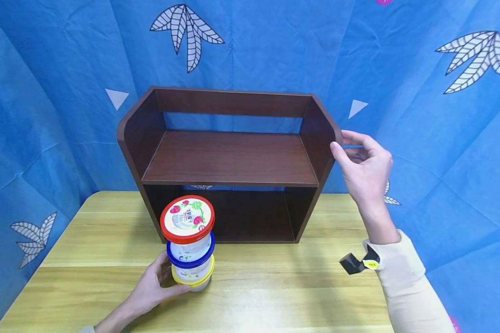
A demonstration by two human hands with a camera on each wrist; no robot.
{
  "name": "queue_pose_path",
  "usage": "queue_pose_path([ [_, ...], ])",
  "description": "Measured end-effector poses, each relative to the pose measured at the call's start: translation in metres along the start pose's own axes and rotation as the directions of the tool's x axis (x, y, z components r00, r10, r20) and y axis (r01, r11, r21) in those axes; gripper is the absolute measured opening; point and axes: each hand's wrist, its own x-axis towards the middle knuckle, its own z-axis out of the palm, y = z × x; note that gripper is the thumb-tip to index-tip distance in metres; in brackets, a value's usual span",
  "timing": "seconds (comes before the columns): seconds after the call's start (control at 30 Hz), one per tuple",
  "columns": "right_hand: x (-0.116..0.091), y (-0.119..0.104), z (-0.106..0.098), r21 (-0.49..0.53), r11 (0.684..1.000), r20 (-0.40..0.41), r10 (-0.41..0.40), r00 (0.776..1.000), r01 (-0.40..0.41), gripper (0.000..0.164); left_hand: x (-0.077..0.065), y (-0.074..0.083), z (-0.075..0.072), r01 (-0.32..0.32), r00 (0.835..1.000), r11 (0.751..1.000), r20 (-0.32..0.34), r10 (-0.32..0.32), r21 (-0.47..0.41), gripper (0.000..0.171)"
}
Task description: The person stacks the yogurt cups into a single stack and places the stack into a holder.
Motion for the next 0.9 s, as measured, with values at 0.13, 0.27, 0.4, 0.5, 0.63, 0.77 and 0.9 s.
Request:
queue_pose_path([
  [0.13,0.0005,-0.0006,0.0000,-0.008,1.000,0.000,0.000,1.000,0.000,0.029,0.0005,0.0015,0.0008,0.017,1.000,1.000,-0.009,-0.017,-0.002,0.086],
  [0.27,0.0006,-0.0010,0.0005,-0.018,1.000,0.001,-0.002,1.000,0.002,0.029,0.0007,0.0020,0.0011,0.015,1.000,1.000,-0.013,-0.015,-0.005,0.086],
  [0.4,0.0002,-0.0018,0.0006,-0.026,1.000,0.003,-0.006,1.000,0.006,0.029,0.0004,0.0013,0.0011,-0.005,1.000,1.000,-0.008,0.004,-0.009,0.084],
  [0.5,-0.0005,-0.0022,0.0000,-0.033,0.999,0.004,-0.004,1.000,0.004,0.030,-0.0002,0.0010,0.0011,-0.015,1.000,1.000,-0.002,0.015,-0.016,0.084],
  [0.63,-0.0012,-0.0025,-0.0008,-0.036,0.999,0.003,-0.001,1.000,0.001,0.030,-0.0009,0.0020,0.0012,-0.020,1.000,1.000,0.005,0.020,-0.024,0.083],
  [0.77,-0.0017,-0.0030,-0.0010,-0.039,0.999,0.004,-0.003,1.000,0.003,0.030,-0.0015,0.0040,0.0013,-0.019,1.000,1.000,0.007,0.019,-0.022,0.082],
  [0.9,-0.0016,-0.0029,-0.0004,-0.038,0.999,0.003,-0.004,1.000,0.004,0.030,-0.0013,0.0058,0.0013,-0.028,1.000,1.000,-0.003,0.028,-0.005,0.083],
])
